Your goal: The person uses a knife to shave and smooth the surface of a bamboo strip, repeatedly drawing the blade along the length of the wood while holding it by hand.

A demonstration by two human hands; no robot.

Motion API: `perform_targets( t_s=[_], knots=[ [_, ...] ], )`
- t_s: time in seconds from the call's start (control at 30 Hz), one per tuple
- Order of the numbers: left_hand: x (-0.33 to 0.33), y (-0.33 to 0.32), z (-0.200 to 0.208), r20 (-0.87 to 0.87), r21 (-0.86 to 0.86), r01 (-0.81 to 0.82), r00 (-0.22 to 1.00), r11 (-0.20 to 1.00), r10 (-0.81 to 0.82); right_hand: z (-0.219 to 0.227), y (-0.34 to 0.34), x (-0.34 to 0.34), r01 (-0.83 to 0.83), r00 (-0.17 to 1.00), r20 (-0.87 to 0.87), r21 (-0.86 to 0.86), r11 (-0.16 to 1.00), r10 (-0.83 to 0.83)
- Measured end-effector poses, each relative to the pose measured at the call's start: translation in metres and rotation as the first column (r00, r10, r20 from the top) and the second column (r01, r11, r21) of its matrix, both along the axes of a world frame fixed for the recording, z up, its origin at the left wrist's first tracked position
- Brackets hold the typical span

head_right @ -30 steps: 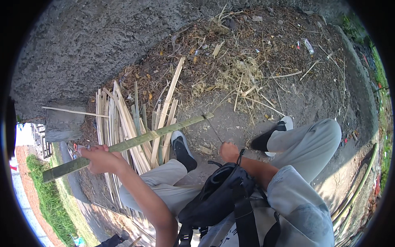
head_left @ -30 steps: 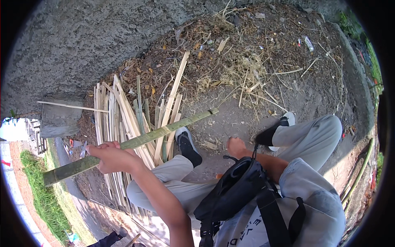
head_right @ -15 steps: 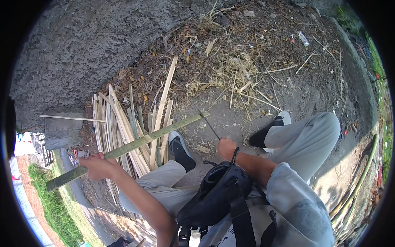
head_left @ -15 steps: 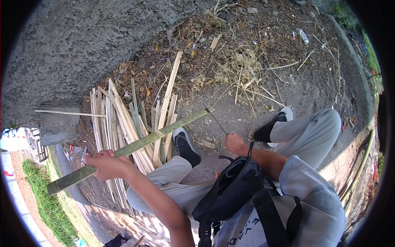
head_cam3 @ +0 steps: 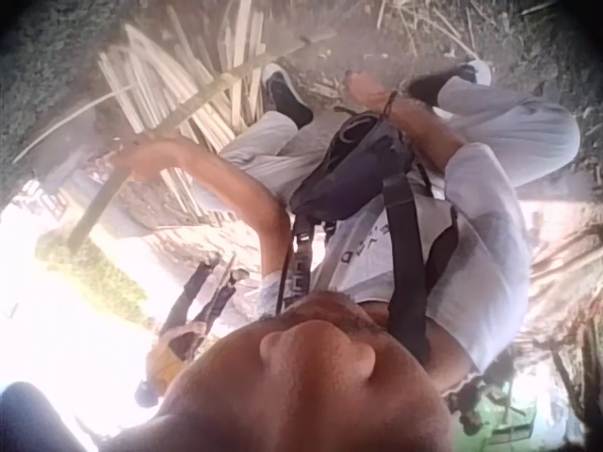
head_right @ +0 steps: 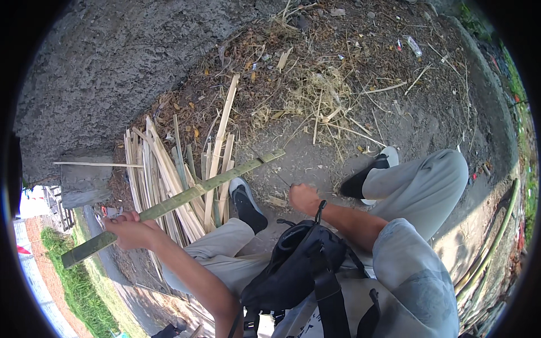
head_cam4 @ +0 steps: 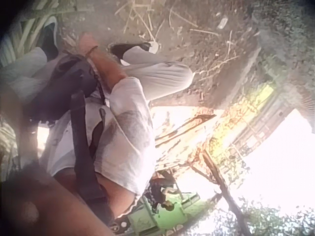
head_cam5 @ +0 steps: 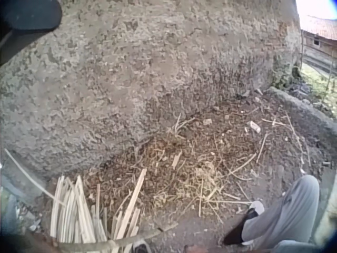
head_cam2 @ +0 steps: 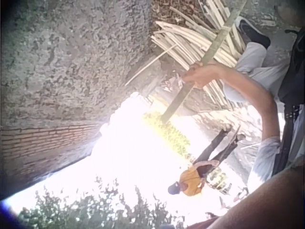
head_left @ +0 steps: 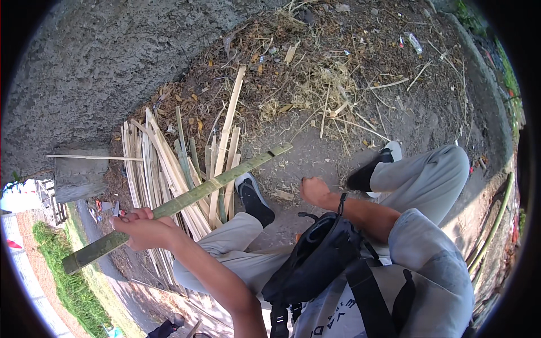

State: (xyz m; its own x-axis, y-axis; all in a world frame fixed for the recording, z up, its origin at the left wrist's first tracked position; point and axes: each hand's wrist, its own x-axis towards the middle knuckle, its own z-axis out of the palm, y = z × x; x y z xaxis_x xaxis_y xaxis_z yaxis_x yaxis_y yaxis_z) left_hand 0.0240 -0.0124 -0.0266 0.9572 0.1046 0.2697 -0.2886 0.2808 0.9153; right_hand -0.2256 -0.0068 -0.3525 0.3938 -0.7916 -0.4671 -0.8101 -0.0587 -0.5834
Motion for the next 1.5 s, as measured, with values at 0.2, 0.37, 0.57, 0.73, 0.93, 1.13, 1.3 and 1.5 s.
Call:
perform_targets(
  t_s=[0.2,0.37,0.57,0.73,0.93,1.13,1.3,1.5],
  knots=[
    [-0.003,0.011,0.0,0.08,-0.102,0.253,0.966,0.962,-0.246,0.005,-0.018,-0.009,0.003,0.998,-0.065,0.081,0.997,0.002],
    [-0.014,0.008,0.001,0.101,-0.102,0.33,0.942,0.938,-0.321,0.011,-0.021,-0.001,0.02,0.999,-0.03,0.138,0.99,-0.016],
    [-0.018,0.016,0.006,0.158,-0.116,0.483,0.872,0.868,-0.464,0.026,-0.02,0.006,0.002,1.0,-0.006,0.033,0.999,-0.002],
    [-0.021,0.009,0.004,0.139,-0.078,0.455,0.886,0.887,-0.442,0.014,-0.027,-0.003,0.001,1.0,-0.024,0.056,0.998,0.001],
    [-0.027,0.004,0.004,0.116,-0.086,0.421,0.904,0.903,-0.411,0.001,-0.012,-0.016,0.0,0.998,-0.061,0.033,0.999,0.002],
    [-0.026,0.008,0.005,0.119,-0.11,0.474,0.879,0.874,-0.462,-0.002,-0.006,-0.009,0.018,0.999,-0.033,0.07,0.997,-0.016],
    [-0.019,0.011,0.003,0.127,-0.136,0.463,0.885,0.876,-0.448,0.0,-0.006,-0.016,0.088,0.992,-0.099,0.096,0.991,-0.079],
    [-0.021,0.006,0.002,0.103,-0.103,0.393,0.918,0.914,-0.383,-0.008,0.007,-0.013,0.012,0.999,0.03,0.024,1.0,-0.013]
  ],
)
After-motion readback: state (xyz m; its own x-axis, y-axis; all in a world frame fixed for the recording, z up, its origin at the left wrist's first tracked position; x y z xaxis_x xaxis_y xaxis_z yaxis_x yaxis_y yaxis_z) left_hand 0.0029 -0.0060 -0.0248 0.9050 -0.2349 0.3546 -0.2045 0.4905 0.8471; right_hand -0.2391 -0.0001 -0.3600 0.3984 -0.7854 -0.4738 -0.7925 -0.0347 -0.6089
